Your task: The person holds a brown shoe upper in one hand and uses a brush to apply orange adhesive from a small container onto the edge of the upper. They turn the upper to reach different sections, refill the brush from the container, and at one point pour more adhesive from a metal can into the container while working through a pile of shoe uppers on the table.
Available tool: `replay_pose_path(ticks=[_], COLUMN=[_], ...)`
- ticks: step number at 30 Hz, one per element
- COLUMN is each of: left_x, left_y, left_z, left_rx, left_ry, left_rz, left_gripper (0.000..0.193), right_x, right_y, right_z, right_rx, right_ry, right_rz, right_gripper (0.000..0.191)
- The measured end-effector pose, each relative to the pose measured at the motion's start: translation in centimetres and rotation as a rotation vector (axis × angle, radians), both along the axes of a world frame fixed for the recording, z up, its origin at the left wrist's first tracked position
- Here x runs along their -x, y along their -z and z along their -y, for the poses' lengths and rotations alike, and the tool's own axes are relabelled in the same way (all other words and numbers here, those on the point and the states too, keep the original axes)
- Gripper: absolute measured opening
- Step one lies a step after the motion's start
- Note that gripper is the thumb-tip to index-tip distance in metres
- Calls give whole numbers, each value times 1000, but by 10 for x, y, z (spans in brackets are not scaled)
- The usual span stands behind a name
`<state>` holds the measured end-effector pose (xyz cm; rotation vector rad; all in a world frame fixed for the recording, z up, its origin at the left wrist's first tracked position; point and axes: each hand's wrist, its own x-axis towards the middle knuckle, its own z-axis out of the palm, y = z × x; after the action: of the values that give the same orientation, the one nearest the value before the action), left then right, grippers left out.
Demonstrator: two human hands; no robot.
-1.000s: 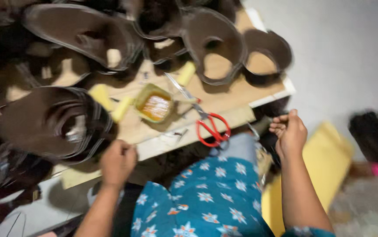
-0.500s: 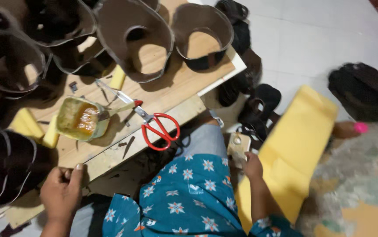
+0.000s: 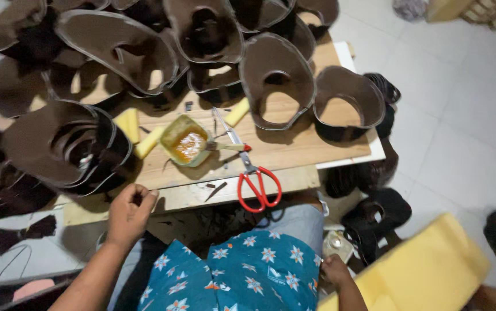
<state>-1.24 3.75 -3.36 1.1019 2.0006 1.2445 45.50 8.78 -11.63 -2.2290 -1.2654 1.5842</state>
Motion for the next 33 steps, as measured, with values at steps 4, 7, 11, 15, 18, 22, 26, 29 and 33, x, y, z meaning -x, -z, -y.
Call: replay_pose_path(ticks=[4,7,11,15,18,22,26,29,33], left_x=[-7,-32,-82,-134,-171,-206,-213,-210,-207], left_y=[-12,-39,-87,-141,-175,-195,-189,-182,-181], left_z=[9,8,-8,-15,-8,-2,2,1,1], left_rx=[-35,30,-39,-297,-472,-707,-704,-625,-630], left_ry=[-10,62,342,890,1118,1146,1107,1146,1172], left_rz=[-35,100,-87,-184,-332,-632,-744,-838,-841], left_gripper=[20,20,31,33,51,88,77,74,65], right_x=[-13,-34,-73,-107,-127,-140,-120,-94,-75], right_y=[-13,-28,-60,-99,-128,-158,-155,-143,-158], right_z=[-3,2,11,38,40,12,8,24,38], right_rx=[-179,-341,-368,-595,-714,-294,-368,-606,-674], right_ry=[-235,-293,-271,-324,-704,-1223,-1225,-1167,-1113], right_rz=[187,352,443,349,572,618,283,303,595], right_gripper=[51,58,58,55,51,29,23,21,43])
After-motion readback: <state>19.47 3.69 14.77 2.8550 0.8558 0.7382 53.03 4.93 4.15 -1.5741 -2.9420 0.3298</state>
